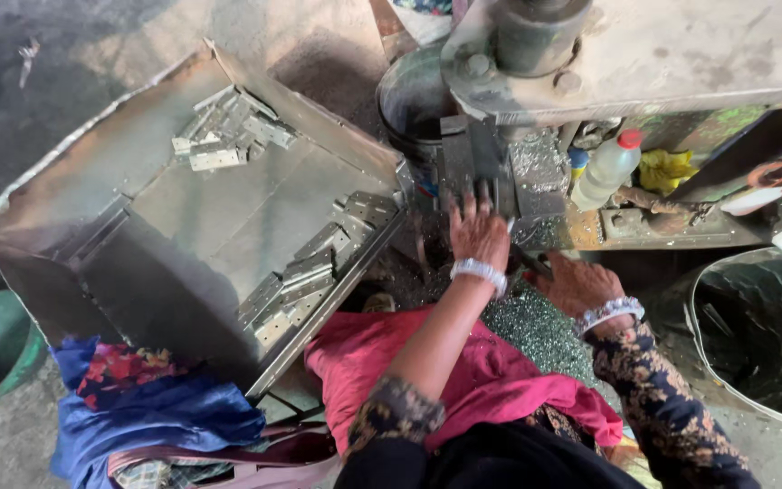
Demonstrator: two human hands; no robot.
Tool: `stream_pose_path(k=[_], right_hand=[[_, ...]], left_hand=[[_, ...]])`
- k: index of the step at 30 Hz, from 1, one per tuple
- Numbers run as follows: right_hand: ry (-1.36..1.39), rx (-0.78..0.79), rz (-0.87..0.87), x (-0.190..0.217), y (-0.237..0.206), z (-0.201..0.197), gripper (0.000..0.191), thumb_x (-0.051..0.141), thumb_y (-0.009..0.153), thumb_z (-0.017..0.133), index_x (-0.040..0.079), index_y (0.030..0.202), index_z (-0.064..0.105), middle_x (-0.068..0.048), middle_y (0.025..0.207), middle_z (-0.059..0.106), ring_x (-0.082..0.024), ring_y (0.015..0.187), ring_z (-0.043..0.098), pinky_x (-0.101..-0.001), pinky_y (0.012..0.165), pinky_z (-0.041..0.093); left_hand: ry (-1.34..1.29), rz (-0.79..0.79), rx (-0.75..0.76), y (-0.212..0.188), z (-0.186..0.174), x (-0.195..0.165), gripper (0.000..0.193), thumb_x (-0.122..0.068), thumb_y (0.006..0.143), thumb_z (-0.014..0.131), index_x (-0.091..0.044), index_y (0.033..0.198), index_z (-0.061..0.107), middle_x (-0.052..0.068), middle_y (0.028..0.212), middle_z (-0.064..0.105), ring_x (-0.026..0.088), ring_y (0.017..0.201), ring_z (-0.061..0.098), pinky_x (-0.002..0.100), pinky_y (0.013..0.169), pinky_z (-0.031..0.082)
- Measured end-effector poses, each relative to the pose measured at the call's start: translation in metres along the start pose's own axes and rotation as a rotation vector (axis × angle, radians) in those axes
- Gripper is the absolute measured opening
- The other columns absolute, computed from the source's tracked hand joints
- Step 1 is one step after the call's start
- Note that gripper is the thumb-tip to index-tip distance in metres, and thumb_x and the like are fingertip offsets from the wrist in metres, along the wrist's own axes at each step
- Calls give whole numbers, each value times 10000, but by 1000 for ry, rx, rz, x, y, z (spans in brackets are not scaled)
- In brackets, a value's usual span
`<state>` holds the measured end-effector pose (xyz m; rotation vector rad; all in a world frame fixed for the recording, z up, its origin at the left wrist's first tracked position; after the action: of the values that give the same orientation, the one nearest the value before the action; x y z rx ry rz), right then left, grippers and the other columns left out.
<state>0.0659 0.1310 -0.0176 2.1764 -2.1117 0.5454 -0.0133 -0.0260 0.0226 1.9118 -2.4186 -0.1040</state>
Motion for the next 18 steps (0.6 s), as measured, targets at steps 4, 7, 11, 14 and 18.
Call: stream_pose_path(k=[4, 7, 11, 14, 18], right_hand=[[-284, 60, -211, -21, -5, 53, 475, 556, 1031, 463, 169, 1259, 616, -127, 1217, 661, -341, 791, 764, -448, 629, 655], [130, -2, 199, -42, -37, 98, 536, 562, 931, 581, 159, 1284, 595, -181, 869, 759, -360, 775, 767, -518, 742, 602], [100, 23, 126, -39, -27, 94, 495, 567, 952, 577, 96, 1081, 656, -202, 868, 753, -391, 799, 741, -533, 716, 591], [-12, 127, 168, -39, -10, 70, 499, 560, 984, 531, 80, 1079, 627, -192, 858, 757, -373, 793, 764, -513, 723, 611], [71, 105, 136, -35, -24, 71, 504, 568, 970, 542, 85, 1079, 641, -205, 899, 746, -405, 850, 745, -527, 759, 584]], left_hand=[[105, -43, 74, 34, 2, -6, 564, -417, 1067, 364, -54, 1478, 498, 120, 1671, 258, 338, 1549, 178, 567, 1245, 33], [24, -37, 19, 30, 6, -5, 550, -410, 1047, 378, -80, 1464, 516, 106, 1677, 268, 327, 1531, 205, 517, 1261, 30], [-69, -5, 34, 22, 16, -2, 534, -387, 1080, 385, -74, 1488, 532, 93, 1656, 333, 308, 1558, 230, 503, 1301, 41], [-39, -6, -6, 31, 17, -1, 518, -366, 1052, 398, -88, 1469, 530, 88, 1652, 321, 313, 1557, 208, 501, 1284, 47], [-63, -25, -40, 38, 20, -2, 532, -348, 1045, 416, -66, 1486, 515, 106, 1650, 319, 312, 1539, 223, 498, 1282, 58]])
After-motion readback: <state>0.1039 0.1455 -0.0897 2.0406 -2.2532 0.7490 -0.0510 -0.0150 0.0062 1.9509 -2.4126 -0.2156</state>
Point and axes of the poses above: each hand's wrist, its own y-axis towards the middle knuckle, its own z-axis out of the palm, x = y × z, the point moved 5 cm from there along y, towards the middle knuckle
